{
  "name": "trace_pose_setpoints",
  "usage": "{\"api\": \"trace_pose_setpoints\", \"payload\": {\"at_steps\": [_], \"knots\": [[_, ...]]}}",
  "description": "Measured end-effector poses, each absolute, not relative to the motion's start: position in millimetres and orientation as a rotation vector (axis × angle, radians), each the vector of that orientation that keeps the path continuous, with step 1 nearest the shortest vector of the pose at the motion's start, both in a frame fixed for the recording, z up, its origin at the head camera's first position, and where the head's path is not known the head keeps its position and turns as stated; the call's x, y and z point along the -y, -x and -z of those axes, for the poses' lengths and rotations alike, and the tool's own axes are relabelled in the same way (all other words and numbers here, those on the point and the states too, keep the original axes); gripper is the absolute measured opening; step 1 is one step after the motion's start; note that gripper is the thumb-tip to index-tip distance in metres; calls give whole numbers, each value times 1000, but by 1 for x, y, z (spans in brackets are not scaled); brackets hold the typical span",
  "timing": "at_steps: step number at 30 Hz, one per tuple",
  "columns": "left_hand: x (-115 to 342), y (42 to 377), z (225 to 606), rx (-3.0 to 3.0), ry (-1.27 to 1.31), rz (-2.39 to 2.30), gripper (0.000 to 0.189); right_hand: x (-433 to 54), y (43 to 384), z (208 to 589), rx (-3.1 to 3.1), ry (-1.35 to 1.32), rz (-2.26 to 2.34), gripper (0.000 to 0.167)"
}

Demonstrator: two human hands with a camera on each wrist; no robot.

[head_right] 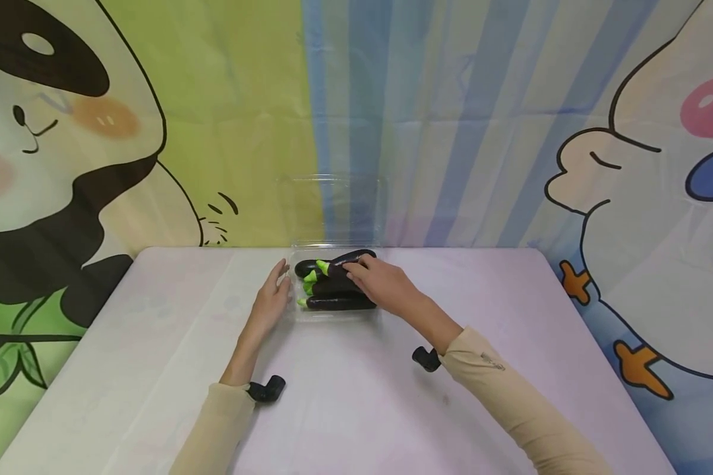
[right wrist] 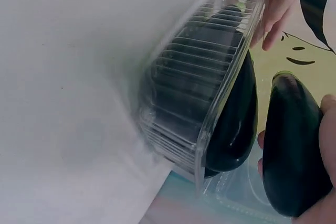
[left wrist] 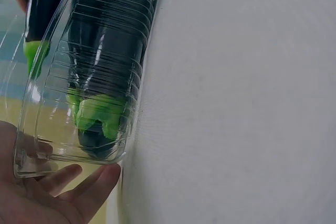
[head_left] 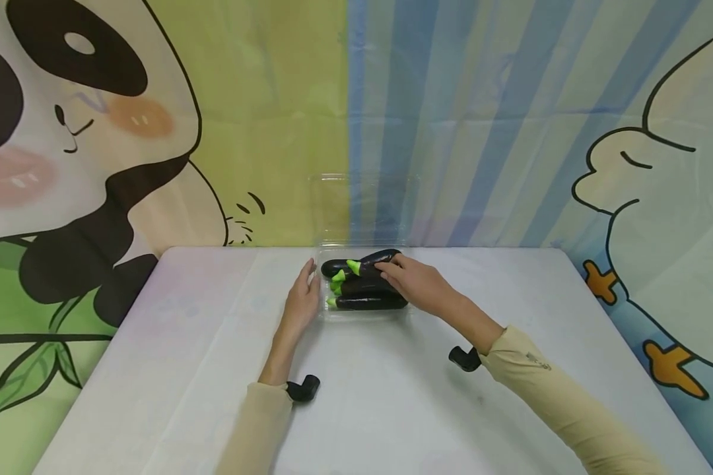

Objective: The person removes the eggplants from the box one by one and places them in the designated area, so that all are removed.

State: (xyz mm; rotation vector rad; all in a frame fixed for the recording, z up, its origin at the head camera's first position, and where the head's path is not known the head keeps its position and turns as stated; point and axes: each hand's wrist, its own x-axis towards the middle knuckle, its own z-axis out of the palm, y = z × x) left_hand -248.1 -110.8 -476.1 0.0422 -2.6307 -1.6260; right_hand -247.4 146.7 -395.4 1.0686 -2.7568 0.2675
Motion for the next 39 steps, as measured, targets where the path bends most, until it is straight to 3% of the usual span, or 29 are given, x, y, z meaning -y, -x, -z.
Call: {"api": "trace_pose_setpoints", "payload": {"at_steps": [8, 16, 26, 39], "knots": [[112, 250, 476, 2636, -43, 1625, 54, -158, 247, 398, 2767, -1022, -374, 59], [111, 248, 479, 2636, -56, 1622, 54, -160, 246, 405, 2671, -946, -462, 48], [110, 249, 476, 2569, -28, 1594, 51, -167, 250, 406, 2753, -772, -787, 49], [110, 251, 478, 2557, -15, 1586, 50, -173, 253, 408, 2764, -716, -871, 48]]}}
